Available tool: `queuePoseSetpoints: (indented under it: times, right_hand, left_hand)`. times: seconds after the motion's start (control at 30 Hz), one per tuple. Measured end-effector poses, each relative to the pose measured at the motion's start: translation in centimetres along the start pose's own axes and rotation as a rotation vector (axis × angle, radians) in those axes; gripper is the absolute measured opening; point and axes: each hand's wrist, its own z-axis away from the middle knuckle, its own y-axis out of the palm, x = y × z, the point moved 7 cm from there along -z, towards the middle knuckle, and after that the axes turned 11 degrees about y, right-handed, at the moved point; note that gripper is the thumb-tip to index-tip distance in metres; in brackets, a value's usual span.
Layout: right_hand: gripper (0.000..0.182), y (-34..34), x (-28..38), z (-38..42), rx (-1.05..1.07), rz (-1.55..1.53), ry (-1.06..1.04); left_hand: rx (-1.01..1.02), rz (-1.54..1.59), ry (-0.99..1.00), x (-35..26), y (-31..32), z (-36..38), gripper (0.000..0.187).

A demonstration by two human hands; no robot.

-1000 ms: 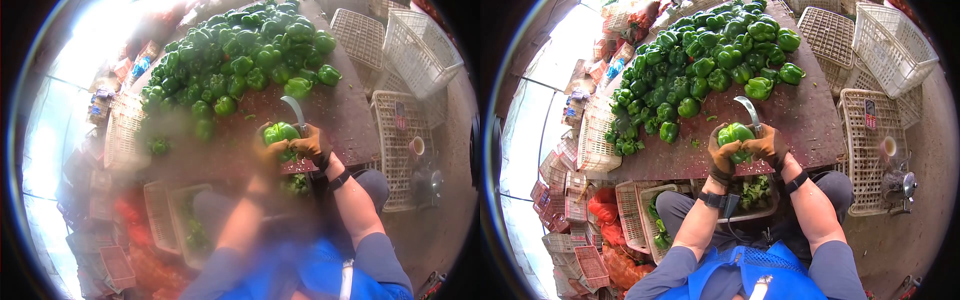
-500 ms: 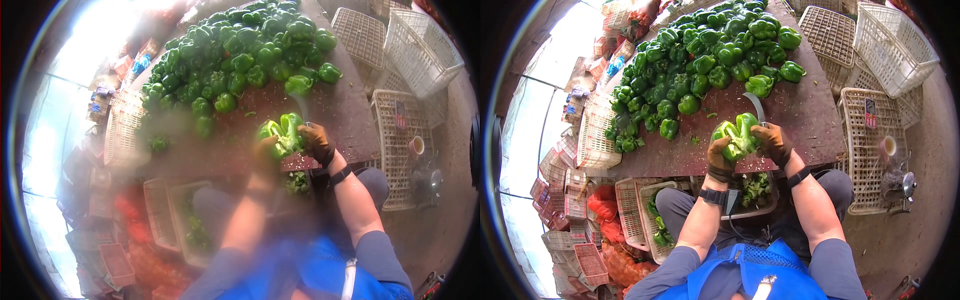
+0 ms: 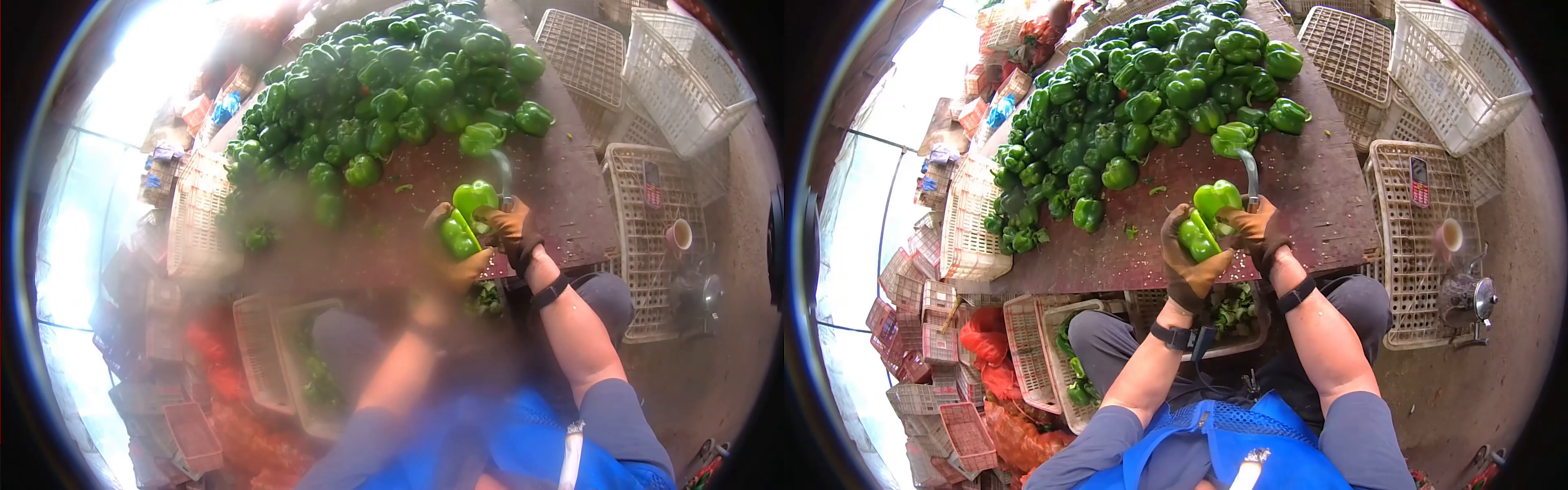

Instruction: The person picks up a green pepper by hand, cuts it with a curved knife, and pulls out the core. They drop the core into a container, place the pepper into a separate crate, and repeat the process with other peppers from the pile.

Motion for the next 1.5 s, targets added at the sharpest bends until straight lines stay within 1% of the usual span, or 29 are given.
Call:
queuePoseSetpoints:
  times: [0.07,0.1,0.17,0.2,0.23,0.27,0.3,0.33,0.37,0.4,0.43,0.47,0.53,0.57,0.67,0.7,0.8,0.83,0.93,1.03,1.1,1.13,1.2,1.27,1.3,1.33,1.4,1.43,1.5]
  right_hand:
    - [0.047,-0.2,0.3,0.2,-0.039,0.032,-0.029]
    - [0.047,0.0,0.7,0.4,-0.005,0.048,-0.098]
    - [0.048,0.2,1.3,1.1,0.064,0.081,-0.235]
    - [0.050,0.7,1.1,1.4,0.143,0.059,-0.258]
    - [0.052,1.2,0.9,1.7,0.225,0.036,-0.282]
    - [0.054,1.8,0.8,1.8,0.307,0.011,-0.306]
    - [0.059,2.8,1.1,2.2,0.355,0.066,-0.348]
    - [0.059,2.6,1.2,2.2,0.277,0.164,-0.314]
    - [0.058,2.0,1.4,2.3,0.197,0.261,-0.280]
    - [0.057,1.6,1.8,2.5,0.114,0.356,-0.244]
    - [0.047,1.5,0.6,0.9,0.110,0.348,-0.187]
    - [0.044,1.1,0.2,0.3,0.076,0.454,-0.138]
    - [0.037,0.9,0.9,1.2,0.005,0.667,-0.037]
    - [0.036,0.8,0.7,0.8,0.001,0.640,-0.050]
    - [0.038,1.6,1.0,1.4,0.123,0.517,-0.109]
    - [0.039,1.5,0.9,1.3,0.117,0.501,-0.111]
    - [0.038,1.7,0.5,0.8,0.124,0.442,-0.123]
    - [0.037,1.6,0.4,0.6,0.142,0.411,-0.127]
    - [0.035,1.8,0.4,0.9,0.198,0.308,-0.095]
    - [0.036,2.0,0.7,1.7,0.223,0.188,-0.015]
    - [0.037,1.8,0.0,1.0,0.235,0.166,0.004]
    - [0.037,1.8,0.1,0.7,0.193,0.203,-0.058]
    - [0.036,1.8,0.2,0.2,0.113,0.276,-0.182]
    - [0.035,1.6,-0.8,-1.0,0.070,0.282,-0.232]
    - [0.035,1.5,-1.0,-1.2,0.048,0.286,-0.259]
    - [0.034,1.6,-0.7,-1.0,0.093,0.197,-0.302]
    - [0.034,1.9,-0.2,-0.7,0.186,0.014,-0.385]
    - [0.034,1.9,-0.4,-0.9,0.151,-0.011,-0.381]
    - [0.033,2.2,-0.2,-1.2,0.075,-0.062,-0.377]
  left_hand:
    - [-0.004,0.026,-0.143,-0.5,-0.1,-0.1,0.100]
    - [-0.112,0.210,-0.215,-1.4,-0.3,-1.0,0.098]
    - [-0.057,0.453,-0.341,1.9,-1.0,-1.0,0.092]
    - [-0.032,0.573,-0.404,2.2,-1.1,-1.3,0.089]
    - [-0.015,0.566,-0.458,2.2,-1.2,-1.3,0.074]
    - [0.016,0.515,-0.496,2.6,-1.2,-1.0,0.070]
    - [0.047,0.464,-0.536,3.0,-1.0,-0.5,0.067]
    - [0.079,0.414,-0.575,3.3,-0.7,0.0,0.063]
    - [-0.031,0.434,-0.585,3.6,-0.8,0.6,0.054]
    - [-0.053,0.431,-0.582,3.4,-0.8,0.8,0.053]
    - [-0.075,0.430,-0.577,3.3,-0.8,0.9,0.052]
    - [-0.097,0.430,-0.577,3.3,-0.8,1.0,0.050]
    - [-0.080,0.442,-0.562,4.0,-0.8,1.2,0.047]
    - [-0.074,0.445,-0.554,4.4,-1.0,1.2,0.046]
    - [-0.064,0.541,-0.517,5.2,-1.7,0.6,0.043]
    - [-0.079,0.709,-0.611,4.8,-1.6,0.7,0.041]
    - [-0.026,0.793,-0.700,6.4,-1.8,1.1,0.042]
    - [0.144,0.509,-0.531,6.3,-2.2,0.8,0.042]
    - [0.059,0.715,-0.664,6.6,-2.0,1.8,0.044]
    - [0.067,0.542,-0.653,4.9,-2.3,1.8,0.042]
    - [0.006,0.753,-0.668,5.3,-1.8,2.5,0.038]
    - [-0.026,0.859,-0.674,5.8,-1.6,2.9,0.036]
    - [0.081,0.449,-0.545,6.8,-2.2,3.3,0.032]
    - [0.012,0.388,-0.602,7.6,-2.7,4.4,0.029]
    - [-0.112,0.532,-0.718,5.9,-2.2,3.9,0.028]
    - [-0.240,0.677,-0.830,5.1,-1.9,4.0,0.027]
    - [-0.128,0.728,-0.746,6.0,-1.0,4.4,0.027]
    - [-0.076,0.751,-0.704,6.8,-0.5,4.9,0.027]
    - [-0.206,0.938,-0.805,8.1,0.6,6.4,0.027]
